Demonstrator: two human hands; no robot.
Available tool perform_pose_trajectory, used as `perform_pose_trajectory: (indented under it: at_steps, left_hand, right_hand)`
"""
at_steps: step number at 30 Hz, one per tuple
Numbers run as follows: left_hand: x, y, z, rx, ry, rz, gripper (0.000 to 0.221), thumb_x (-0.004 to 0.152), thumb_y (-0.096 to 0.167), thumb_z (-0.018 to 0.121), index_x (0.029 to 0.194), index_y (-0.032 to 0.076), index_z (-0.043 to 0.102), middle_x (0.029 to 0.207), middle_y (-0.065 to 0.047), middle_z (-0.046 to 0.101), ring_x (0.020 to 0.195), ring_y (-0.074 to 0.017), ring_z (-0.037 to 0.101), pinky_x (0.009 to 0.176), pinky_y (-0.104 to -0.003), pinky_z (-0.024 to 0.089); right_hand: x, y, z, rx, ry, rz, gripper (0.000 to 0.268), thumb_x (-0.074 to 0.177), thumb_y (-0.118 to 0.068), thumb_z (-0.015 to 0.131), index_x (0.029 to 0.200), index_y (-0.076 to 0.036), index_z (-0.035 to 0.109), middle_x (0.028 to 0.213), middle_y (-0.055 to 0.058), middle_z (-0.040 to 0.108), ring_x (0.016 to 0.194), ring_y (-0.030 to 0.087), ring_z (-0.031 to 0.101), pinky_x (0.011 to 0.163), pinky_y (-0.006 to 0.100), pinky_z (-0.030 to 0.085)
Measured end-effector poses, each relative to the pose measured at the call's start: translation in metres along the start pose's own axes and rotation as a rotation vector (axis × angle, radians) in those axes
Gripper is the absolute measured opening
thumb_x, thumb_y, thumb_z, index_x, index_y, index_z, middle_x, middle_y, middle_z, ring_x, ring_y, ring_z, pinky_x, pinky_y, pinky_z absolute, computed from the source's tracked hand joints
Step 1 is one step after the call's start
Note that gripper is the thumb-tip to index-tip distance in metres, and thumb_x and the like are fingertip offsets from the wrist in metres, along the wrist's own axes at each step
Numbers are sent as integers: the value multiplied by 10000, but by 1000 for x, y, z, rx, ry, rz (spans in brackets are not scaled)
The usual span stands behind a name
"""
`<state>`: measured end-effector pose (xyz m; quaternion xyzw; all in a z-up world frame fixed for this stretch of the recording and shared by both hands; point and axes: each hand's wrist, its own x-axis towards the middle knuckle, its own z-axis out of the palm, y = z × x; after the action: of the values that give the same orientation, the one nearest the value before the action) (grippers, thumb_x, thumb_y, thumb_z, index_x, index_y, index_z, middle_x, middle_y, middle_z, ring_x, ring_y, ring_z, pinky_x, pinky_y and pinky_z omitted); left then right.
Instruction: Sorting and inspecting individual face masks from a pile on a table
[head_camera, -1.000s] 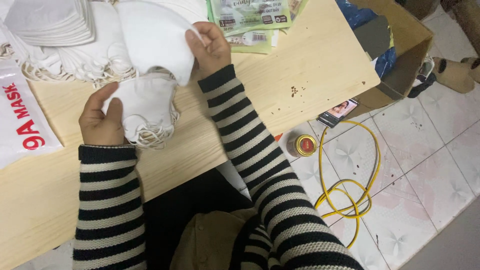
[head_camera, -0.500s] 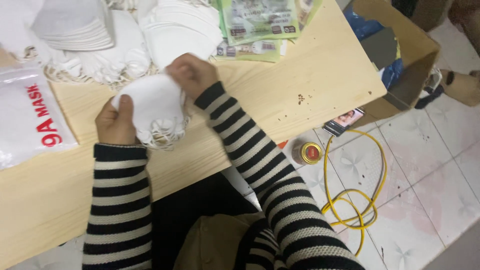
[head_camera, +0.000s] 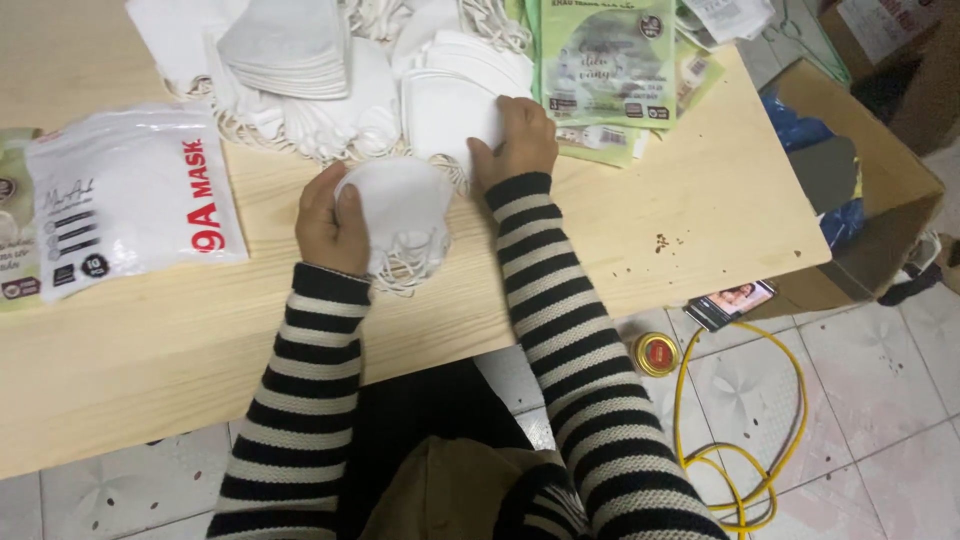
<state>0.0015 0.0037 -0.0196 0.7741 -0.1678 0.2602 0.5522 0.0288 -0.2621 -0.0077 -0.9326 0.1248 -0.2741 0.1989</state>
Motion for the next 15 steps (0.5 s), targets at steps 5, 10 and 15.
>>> perform_pose_trajectory:
  at_steps: [5, 10, 15]
  left_hand:
    - [1, 15, -5, -22, -35, -42, 334, 1094, 200, 481, 1233, -44, 662, 1362, -241, 575, 1244, -341, 605, 1068, -426, 502]
    - [0, 17, -6, 9, -42, -20, 355, 1093, 254, 508, 1264, -5, 680, 1283, -214, 670, 1291, -366, 591, 1120, -475, 473]
    - [4, 39, -11, -14, -42, -74, 285, 1098, 204, 488, 1202, 39, 696, 1013, -75, 712, 949, -203, 675, 825, -324, 530]
  right_hand:
    - [-1, -5, -2, 7, 3, -12, 481, 773, -307, 778, 1205, -161, 625, 1252, 93, 612, 1109, 342, 567, 897, 509, 456]
    - [1, -1, 0, -27, -94, 42, 762, 825, -380, 765, 1485, -162, 452, 1416, 151, 581, 1274, 392, 524, 1018, 571, 434]
    - [-1, 1, 3, -70, -23, 17, 731, 759, -391, 802, 1402, -180, 526, 1312, 114, 619, 1144, 370, 579, 931, 545, 450]
